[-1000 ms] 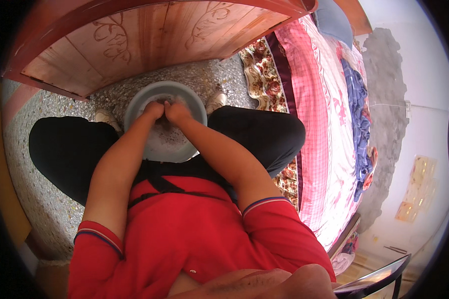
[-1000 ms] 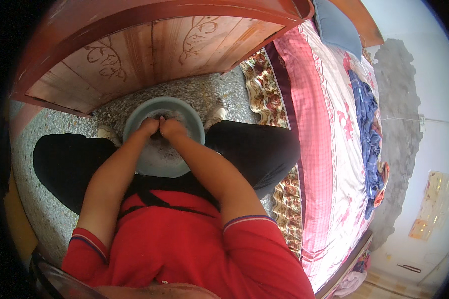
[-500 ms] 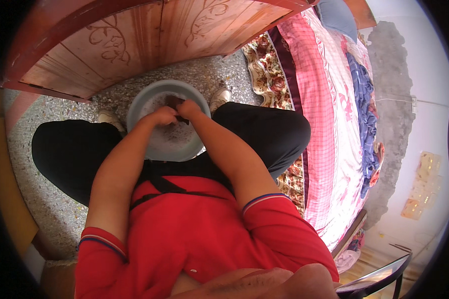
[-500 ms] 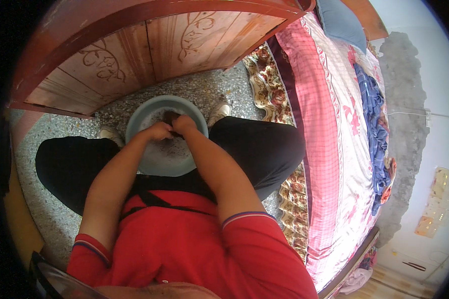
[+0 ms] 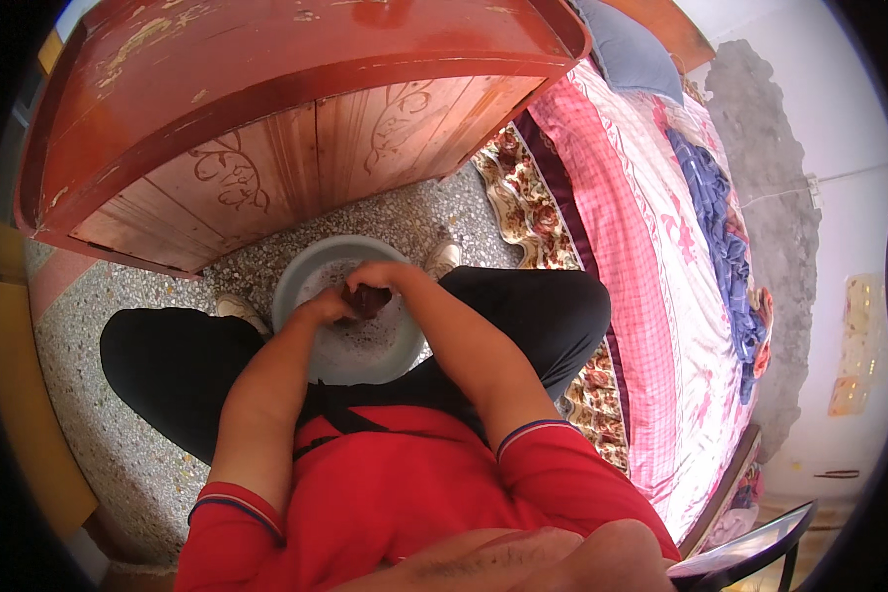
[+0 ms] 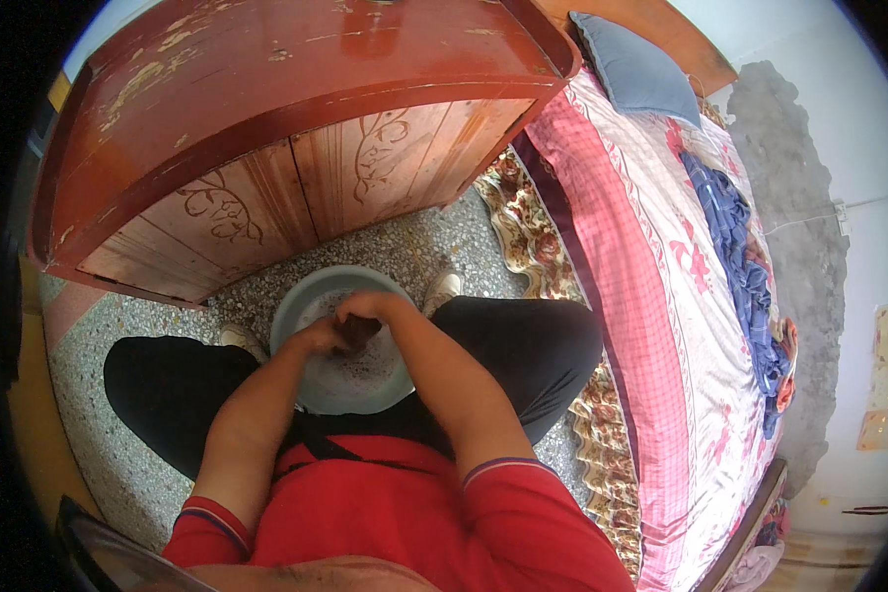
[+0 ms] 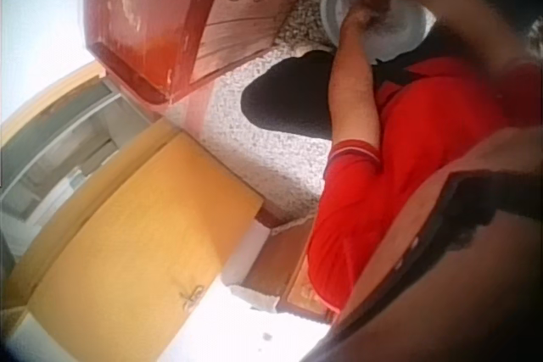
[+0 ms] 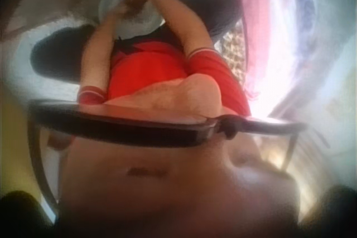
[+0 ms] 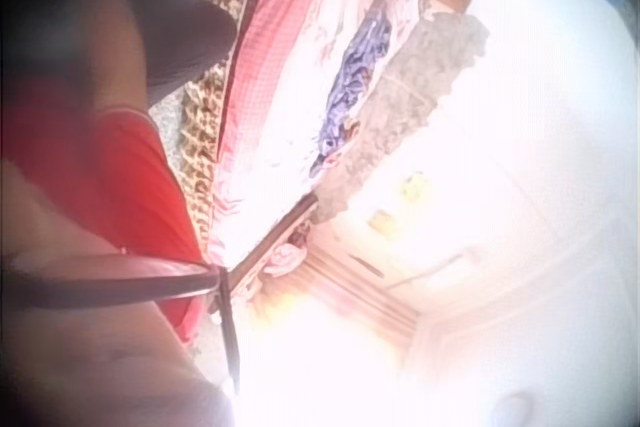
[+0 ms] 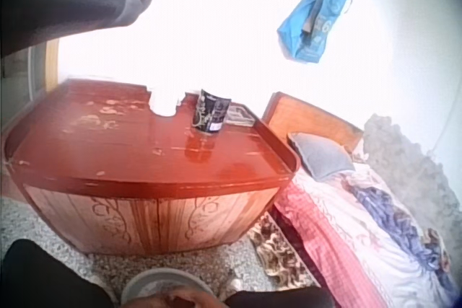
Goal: The person wipes the top and front surfaces of a red wooden cabinet with a cloth, periodically rinsing and wringing the cloth in a basin of water.
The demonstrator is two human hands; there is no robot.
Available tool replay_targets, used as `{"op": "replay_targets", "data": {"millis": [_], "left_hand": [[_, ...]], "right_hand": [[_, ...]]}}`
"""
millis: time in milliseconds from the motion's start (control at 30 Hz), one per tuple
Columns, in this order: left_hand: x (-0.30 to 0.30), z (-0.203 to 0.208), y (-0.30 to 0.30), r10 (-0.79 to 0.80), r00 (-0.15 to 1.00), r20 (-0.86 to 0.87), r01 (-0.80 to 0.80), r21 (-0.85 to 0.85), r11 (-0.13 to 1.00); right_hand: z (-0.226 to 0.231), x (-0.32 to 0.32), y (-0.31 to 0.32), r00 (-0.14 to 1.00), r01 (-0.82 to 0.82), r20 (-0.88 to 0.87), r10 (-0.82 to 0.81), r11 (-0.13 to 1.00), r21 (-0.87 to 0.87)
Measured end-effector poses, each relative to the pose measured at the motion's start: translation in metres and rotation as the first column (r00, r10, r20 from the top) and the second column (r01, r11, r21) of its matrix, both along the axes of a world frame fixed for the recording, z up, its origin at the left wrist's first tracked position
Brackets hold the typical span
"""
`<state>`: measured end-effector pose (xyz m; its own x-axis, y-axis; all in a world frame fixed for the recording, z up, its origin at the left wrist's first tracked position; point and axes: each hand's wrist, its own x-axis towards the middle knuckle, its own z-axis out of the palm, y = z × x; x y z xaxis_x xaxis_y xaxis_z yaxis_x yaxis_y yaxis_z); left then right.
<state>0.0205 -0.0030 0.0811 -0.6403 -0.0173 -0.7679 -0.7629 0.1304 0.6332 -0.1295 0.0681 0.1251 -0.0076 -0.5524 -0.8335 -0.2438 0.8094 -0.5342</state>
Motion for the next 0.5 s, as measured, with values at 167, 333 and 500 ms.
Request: {"op": "replay_targets", "data": {"millis": [167, 333, 500], "left_hand": [[0.001, 0.011, 0.0, 0.26, 0.931, -0.257, -0.208, 0.211, 0.955], [0.005, -0.007, 0.003, 0.233, 0.967, -0.106, -0.205, 0.221, 0.953], [0.021, -0.042, 0.0, 0.324, 0.945, -0.05, -0.306, 0.221, 0.926]], "right_hand": [[0.006, -0.018, 0.008, 0.92, 0.209, 0.34, -0.196, 0.978, 0.0], [0.007, -0.034, 0.005, 0.77, 0.479, 0.417, -0.484, 0.869, 0.124], [0.025, -0.038, -0.004, 0.576, 0.683, 0.534, -0.619, 0.723, 0.101]]}}
